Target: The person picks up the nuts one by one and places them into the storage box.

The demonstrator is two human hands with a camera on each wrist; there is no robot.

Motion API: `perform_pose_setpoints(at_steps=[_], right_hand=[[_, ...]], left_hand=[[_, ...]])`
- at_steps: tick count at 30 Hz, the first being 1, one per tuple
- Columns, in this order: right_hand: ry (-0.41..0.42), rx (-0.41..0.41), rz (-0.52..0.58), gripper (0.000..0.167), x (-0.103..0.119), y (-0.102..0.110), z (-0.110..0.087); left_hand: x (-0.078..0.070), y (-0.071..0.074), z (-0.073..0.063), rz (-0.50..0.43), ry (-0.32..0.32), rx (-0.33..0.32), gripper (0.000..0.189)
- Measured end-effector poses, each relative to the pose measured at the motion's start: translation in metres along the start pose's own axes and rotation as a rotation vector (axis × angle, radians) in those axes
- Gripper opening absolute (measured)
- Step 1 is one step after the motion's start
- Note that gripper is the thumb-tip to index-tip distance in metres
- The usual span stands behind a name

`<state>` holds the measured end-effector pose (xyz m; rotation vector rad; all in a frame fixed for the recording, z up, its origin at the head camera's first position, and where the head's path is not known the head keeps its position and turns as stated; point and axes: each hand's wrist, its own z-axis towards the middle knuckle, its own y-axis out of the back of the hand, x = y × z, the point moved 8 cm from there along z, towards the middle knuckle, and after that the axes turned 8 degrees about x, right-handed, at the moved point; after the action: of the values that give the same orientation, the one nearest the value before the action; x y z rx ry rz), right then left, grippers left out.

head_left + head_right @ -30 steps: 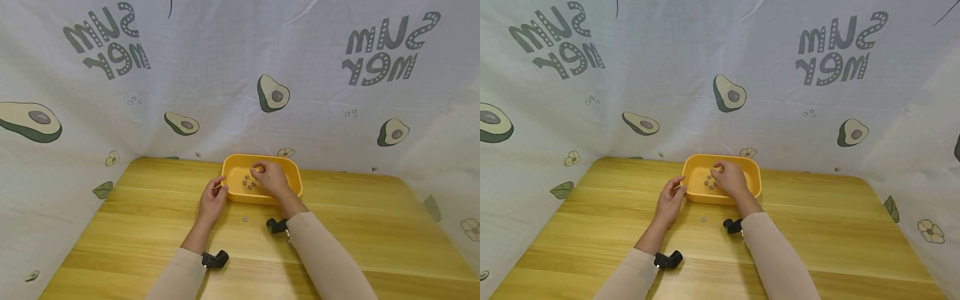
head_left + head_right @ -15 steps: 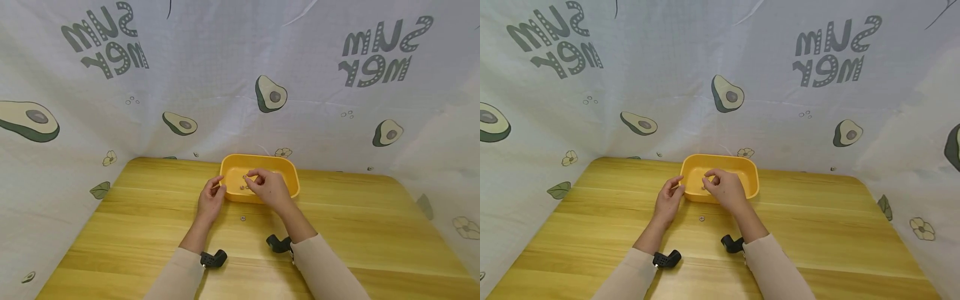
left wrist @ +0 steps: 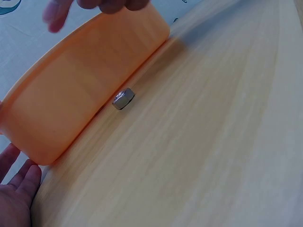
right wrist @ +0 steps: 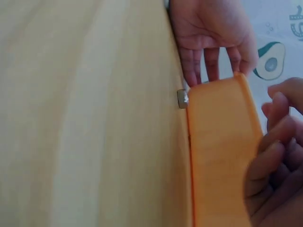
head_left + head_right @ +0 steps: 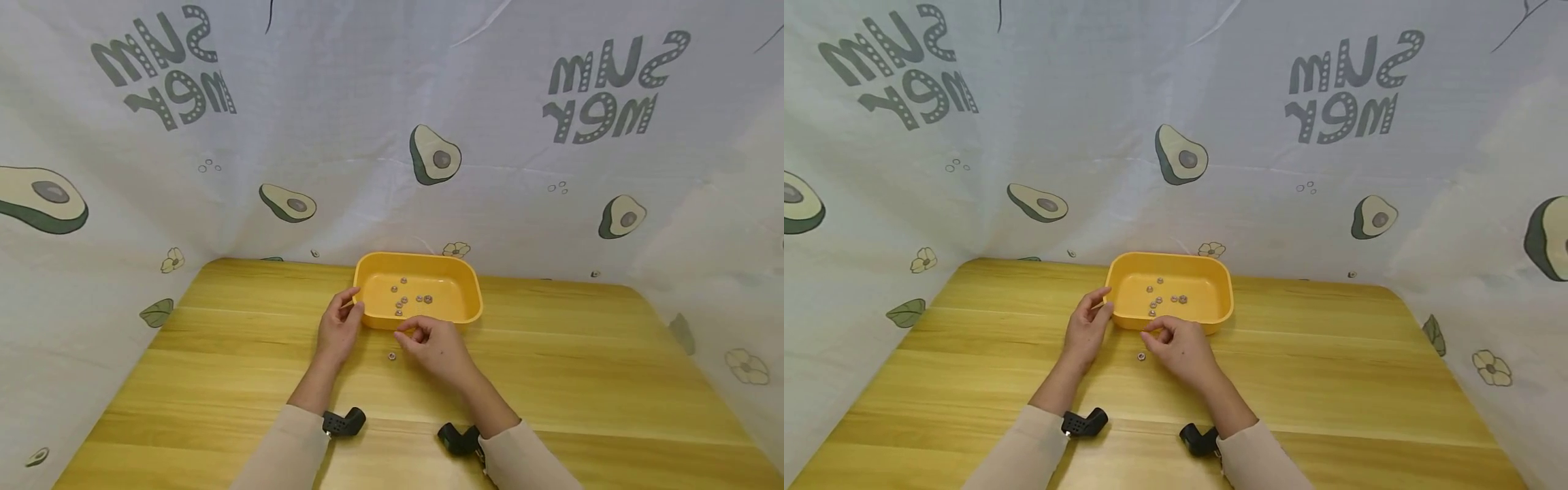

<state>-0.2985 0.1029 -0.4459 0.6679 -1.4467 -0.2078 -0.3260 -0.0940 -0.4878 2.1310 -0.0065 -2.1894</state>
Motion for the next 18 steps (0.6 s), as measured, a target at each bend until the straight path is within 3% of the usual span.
perform_pose_setpoints(at_steps=[8,18], right_hand=[[-0.050,0.172,0.036,0.012,-0.026,-0.020,-0.001],[-0.017,0.213,-0.095,0.006,-0.029,-0.031,0.002]], left_hand=[[0.001,-0.002,0.000,0.002,0.005,0.015,0.038],[0.000,-0.001,0.000,0.009,0.010,0.007,0.038]])
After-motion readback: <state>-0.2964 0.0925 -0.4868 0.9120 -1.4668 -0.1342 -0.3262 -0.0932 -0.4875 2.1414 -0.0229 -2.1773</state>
